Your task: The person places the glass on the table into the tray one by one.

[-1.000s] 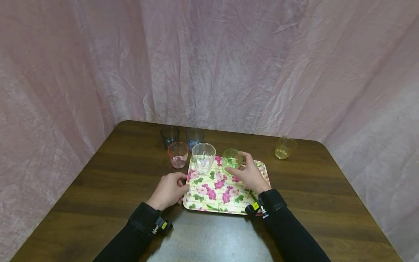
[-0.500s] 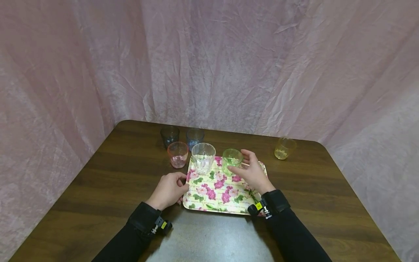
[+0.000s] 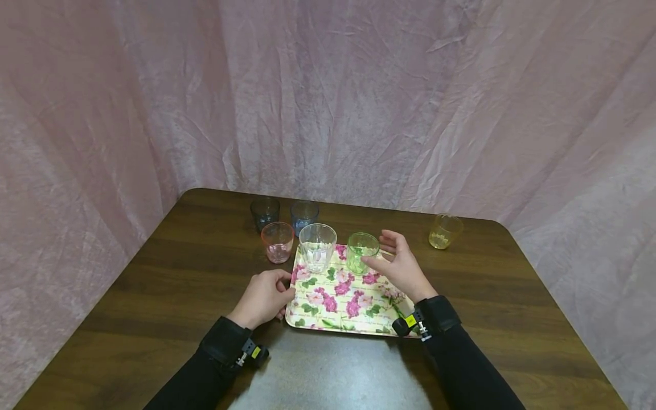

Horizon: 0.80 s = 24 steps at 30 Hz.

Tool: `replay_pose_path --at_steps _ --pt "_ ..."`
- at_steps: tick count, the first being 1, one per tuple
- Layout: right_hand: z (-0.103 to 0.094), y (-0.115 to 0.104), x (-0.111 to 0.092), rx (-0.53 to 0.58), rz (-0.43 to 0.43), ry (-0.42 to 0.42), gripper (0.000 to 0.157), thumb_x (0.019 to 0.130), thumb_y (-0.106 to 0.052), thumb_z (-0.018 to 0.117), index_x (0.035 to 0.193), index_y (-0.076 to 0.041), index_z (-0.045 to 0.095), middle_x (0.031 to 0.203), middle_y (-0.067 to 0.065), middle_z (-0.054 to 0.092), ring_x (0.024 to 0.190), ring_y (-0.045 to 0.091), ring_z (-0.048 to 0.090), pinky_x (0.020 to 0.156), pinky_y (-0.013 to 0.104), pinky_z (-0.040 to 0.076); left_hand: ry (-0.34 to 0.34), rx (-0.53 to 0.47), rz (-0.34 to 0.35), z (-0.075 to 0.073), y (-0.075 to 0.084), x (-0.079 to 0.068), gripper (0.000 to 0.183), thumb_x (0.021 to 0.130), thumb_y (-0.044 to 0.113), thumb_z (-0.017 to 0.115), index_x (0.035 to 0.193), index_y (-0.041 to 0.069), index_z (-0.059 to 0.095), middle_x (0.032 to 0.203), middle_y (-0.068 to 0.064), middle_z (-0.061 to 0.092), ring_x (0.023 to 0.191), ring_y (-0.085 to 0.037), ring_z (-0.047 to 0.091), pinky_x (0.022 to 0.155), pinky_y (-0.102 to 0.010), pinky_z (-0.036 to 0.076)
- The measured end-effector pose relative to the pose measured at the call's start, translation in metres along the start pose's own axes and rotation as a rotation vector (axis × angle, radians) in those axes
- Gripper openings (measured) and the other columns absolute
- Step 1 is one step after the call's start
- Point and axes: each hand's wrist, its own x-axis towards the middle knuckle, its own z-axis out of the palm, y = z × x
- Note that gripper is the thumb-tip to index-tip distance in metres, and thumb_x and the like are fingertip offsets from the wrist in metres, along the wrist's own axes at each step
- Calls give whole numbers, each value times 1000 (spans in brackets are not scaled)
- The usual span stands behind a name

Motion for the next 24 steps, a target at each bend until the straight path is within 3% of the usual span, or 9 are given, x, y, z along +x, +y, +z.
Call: replay_pose_path --at_steps 10,16,24 --pt "-8 5 3 7 -25 25 81 93 -13 72 150 5 17 146 23 29 131 40 30 110 56 26 2 -4 7 0 0 -2 31 90 6 68 121 3 65 64 -3 58 43 -14 58 37 -26 46" --pt "-16 27 10 10 -32 27 84 92 -22 74 152 -2 19 147 18 30 132 34 32 111 54 25 0 -9 16 0 1 -2 31 90 6 68 121 2 65 63 -3 58 43 -14 58 37 -26 45" --pt "-28 34 6 -9 -15 42 87 90 -33 75 153 -6 21 147 13 32 132 27 34 109 51 31 -2 0 7 0 2 -2 32 90 6 68 122 2 64 63 -3 58 43 -14 58 37 -26 45"
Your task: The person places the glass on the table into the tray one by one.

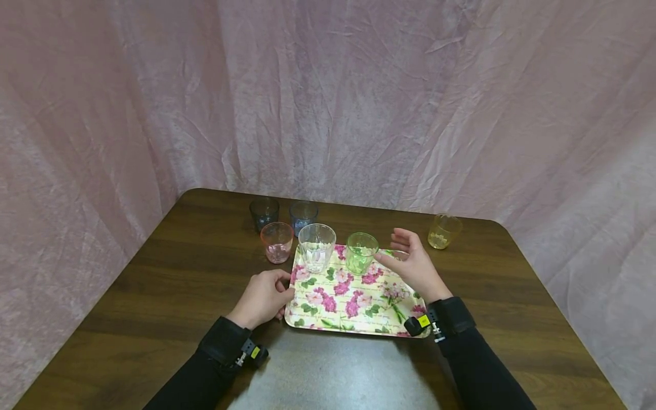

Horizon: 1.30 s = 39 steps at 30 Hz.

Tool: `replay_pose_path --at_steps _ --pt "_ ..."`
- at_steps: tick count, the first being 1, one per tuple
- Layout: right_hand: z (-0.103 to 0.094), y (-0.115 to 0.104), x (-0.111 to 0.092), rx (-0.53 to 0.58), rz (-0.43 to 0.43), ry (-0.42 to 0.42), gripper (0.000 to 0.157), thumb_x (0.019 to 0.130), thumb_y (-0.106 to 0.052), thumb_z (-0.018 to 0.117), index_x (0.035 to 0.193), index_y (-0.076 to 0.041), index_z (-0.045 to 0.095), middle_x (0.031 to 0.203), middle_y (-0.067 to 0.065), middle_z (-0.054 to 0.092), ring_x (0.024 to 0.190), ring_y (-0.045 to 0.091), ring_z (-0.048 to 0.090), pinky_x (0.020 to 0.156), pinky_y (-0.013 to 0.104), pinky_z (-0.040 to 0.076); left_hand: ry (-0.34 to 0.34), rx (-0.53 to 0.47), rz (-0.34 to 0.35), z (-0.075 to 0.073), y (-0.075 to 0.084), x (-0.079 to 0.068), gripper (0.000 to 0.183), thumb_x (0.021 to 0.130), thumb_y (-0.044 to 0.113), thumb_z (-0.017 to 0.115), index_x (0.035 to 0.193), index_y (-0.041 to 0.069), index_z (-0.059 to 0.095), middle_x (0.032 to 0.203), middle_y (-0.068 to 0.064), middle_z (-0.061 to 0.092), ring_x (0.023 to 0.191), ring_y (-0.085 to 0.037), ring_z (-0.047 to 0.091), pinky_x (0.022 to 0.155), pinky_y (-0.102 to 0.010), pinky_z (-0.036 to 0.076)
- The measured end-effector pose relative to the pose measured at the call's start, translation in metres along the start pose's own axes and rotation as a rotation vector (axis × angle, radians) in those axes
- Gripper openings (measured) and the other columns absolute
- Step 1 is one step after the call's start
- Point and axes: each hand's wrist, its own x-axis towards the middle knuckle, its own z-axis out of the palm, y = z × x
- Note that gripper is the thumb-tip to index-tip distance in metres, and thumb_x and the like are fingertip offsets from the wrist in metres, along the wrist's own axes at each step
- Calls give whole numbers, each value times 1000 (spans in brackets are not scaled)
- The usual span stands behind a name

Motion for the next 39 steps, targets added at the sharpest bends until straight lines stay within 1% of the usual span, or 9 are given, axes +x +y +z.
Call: replay_pose_path --at_steps 3,10,14,18,25,30,39 --pt "-5 1 -2 -4 4 13 88 90 -35 76 153 -7 20 147 12 32 132 27 34 109 52 30 -3 -1 -5 0 0 0 32 90 6 68 122 2 64 64 -3 58 43 -14 58 37 -26 45" --pt "-17 5 -7 1 2 12 86 92 -28 74 153 -5 18 148 15 29 133 30 32 109 54 30 -6 -6 2 0 0 0 32 90 6 68 122 1 64 63 -3 58 43 -15 58 38 -27 46" --pt "-23 6 -10 2 11 14 84 94 -30 72 154 -7 17 149 15 28 133 31 31 108 55 30 -2 -5 7 0 -1 0 32 90 6 68 121 2 64 63 -3 58 43 -15 58 38 -27 46" --pt "-29 9 -10 -23 25 36 84 93 -32 72 153 -6 19 148 15 30 132 33 32 107 56 31 5 -4 10 0 -2 1 32 90 6 68 121 2 65 63 -3 58 43 -15 58 38 -27 47" --pt "-39 21 -11 -48 41 73 88 92 -32 74 153 -1 18 147 19 31 132 33 34 107 56 31 5 -4 21 1 -3 1 30 90 6 68 120 2 65 63 -3 58 43 -14 58 38 -27 48" --pt "-45 30 -11 -54 46 101 88 92 -32 74 153 -2 18 147 20 31 131 32 35 108 54 31 9 1 14 2 -3 1 30 90 7 68 120 2 65 63 -3 58 43 -14 58 38 -27 47" --pt "-57 45 -12 -60 24 143 86 93 -31 73 152 1 18 146 23 31 129 34 37 106 54 33 -3 -2 -3 1 -2 0 31 91 8 69 121 2 64 64 -4 58 44 -15 58 38 -27 46"
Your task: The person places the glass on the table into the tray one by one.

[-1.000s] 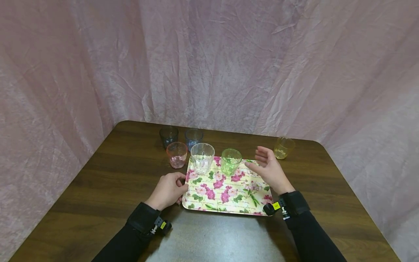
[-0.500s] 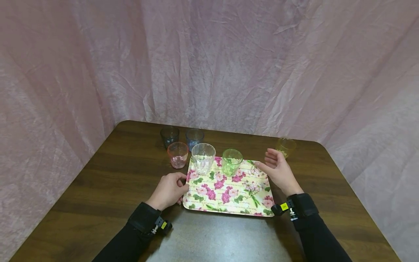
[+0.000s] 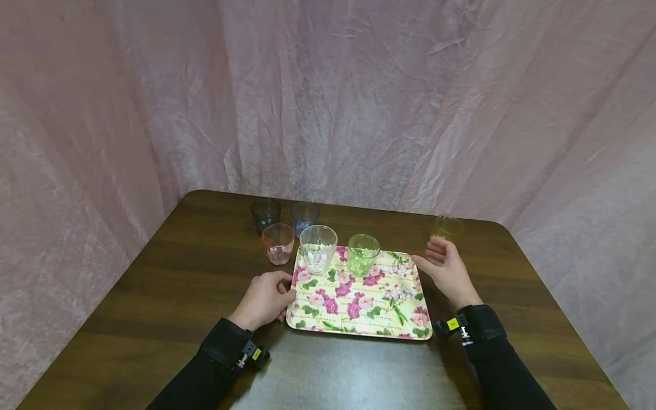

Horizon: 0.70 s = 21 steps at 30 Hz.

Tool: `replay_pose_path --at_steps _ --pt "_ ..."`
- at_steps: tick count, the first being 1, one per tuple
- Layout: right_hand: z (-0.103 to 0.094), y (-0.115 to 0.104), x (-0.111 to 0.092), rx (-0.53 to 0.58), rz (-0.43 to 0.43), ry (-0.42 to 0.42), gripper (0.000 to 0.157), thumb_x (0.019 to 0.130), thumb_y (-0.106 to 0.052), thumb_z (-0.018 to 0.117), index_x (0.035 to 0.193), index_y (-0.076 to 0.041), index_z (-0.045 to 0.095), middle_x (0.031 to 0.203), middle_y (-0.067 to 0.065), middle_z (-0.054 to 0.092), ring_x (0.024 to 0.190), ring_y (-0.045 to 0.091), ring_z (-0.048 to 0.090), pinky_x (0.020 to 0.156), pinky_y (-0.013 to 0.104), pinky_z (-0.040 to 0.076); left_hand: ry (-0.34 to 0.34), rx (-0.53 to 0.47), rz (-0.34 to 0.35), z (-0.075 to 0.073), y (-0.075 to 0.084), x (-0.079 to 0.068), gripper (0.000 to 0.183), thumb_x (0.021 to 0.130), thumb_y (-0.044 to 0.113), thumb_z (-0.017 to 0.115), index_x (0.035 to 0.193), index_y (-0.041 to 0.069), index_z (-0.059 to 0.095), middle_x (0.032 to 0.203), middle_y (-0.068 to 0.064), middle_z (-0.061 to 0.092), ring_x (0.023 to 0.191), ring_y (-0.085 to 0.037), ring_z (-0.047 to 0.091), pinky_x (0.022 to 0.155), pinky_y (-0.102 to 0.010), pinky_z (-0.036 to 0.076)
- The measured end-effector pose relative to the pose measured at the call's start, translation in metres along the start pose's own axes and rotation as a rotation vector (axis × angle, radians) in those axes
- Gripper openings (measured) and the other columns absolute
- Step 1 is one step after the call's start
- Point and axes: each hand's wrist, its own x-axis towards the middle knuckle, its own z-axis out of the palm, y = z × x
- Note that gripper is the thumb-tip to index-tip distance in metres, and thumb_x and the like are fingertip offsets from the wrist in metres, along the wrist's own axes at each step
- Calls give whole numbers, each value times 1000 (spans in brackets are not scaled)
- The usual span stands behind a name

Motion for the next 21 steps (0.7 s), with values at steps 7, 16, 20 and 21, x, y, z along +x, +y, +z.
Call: replay_pose_path --at_steps 7,16,20,21 --pt "-9 8 1 -8 28 43 85 92 -32 73 150 2 21 144 23 33 128 36 38 104 56 35 4 0 7 0 0 0 31 90 7 69 121 2 65 64 -3 58 43 -14 58 38 -26 46" --pt "-24 17 0 -59 94 86 90 91 -40 74 150 3 20 142 24 32 128 35 38 104 56 36 4 -12 37 1 -1 0 30 90 7 68 119 0 65 62 -3 58 43 -15 58 38 -28 48" --pt "-31 21 1 -77 93 111 90 91 -40 73 150 4 20 141 25 33 126 36 40 102 57 37 3 -12 27 0 -1 0 30 90 7 68 120 1 65 63 -3 58 43 -15 57 38 -28 49" --pt "-32 22 1 -81 95 118 90 91 -41 73 150 4 20 141 25 34 126 36 40 102 57 37 1 -12 26 0 -1 0 30 90 7 68 120 1 65 63 -3 58 43 -15 57 38 -28 49"
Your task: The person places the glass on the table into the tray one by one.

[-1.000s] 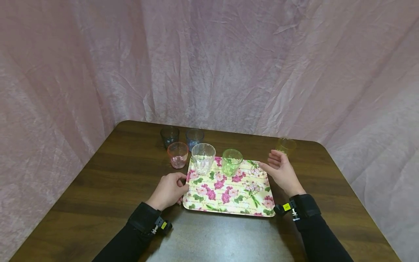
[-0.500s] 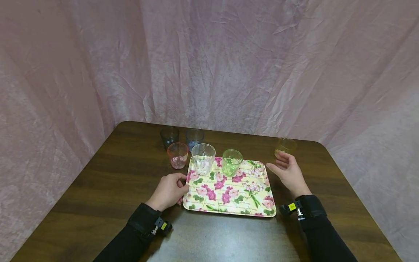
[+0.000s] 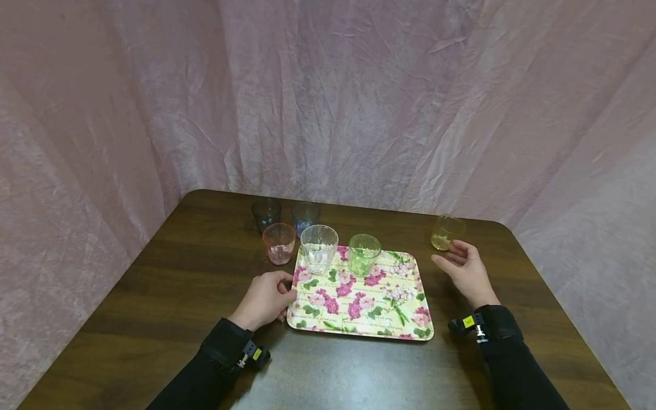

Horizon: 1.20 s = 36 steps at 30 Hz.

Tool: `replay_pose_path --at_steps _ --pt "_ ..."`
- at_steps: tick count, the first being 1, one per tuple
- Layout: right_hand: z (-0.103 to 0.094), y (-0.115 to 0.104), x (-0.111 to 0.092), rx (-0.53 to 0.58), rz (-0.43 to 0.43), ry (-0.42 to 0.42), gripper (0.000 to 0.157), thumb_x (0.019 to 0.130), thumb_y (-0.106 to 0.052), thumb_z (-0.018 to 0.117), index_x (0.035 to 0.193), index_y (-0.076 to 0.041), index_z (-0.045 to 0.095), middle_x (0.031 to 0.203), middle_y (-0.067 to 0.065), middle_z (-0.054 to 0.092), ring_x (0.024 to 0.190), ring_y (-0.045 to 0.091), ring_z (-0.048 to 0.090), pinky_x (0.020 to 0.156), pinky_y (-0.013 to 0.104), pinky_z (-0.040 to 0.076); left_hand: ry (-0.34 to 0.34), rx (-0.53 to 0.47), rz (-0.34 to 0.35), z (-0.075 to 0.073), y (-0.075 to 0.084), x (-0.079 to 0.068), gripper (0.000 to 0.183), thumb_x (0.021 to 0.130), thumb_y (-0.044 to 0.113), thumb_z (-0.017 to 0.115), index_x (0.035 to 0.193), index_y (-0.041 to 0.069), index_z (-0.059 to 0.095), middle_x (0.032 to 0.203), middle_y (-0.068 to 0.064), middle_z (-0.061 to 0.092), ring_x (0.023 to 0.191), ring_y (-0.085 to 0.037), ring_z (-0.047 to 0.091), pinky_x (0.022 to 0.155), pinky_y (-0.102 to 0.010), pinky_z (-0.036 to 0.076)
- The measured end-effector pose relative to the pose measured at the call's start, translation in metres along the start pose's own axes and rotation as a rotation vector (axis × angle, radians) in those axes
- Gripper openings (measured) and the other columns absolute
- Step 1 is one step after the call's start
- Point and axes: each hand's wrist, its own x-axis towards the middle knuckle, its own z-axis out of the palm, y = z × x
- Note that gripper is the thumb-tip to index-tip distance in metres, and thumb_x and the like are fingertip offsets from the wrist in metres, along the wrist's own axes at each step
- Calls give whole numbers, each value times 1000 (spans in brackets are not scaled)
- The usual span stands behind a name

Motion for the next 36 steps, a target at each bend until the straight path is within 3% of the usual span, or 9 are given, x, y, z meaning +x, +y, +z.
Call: replay_pose_path --at_steps 10,27,36 --pt "-8 8 9 -42 20 55 91 91 -44 71 150 2 20 141 23 37 125 35 41 99 55 40 -2 7 -4 0 0 0 30 91 7 68 120 2 65 63 -3 58 43 -14 58 38 -28 48" --pt "-11 20 21 -66 33 109 86 93 -38 70 148 7 21 139 27 37 124 38 42 97 50 41 6 4 5 1 0 0 29 91 7 68 119 1 65 63 -3 58 43 -15 58 38 -28 48" --pt "-10 20 29 -13 76 139 93 92 -40 72 150 5 15 144 26 31 126 37 38 103 54 36 7 1 0 1 1 -1 29 90 7 69 119 1 65 62 -2 58 43 -15 57 38 -28 48"
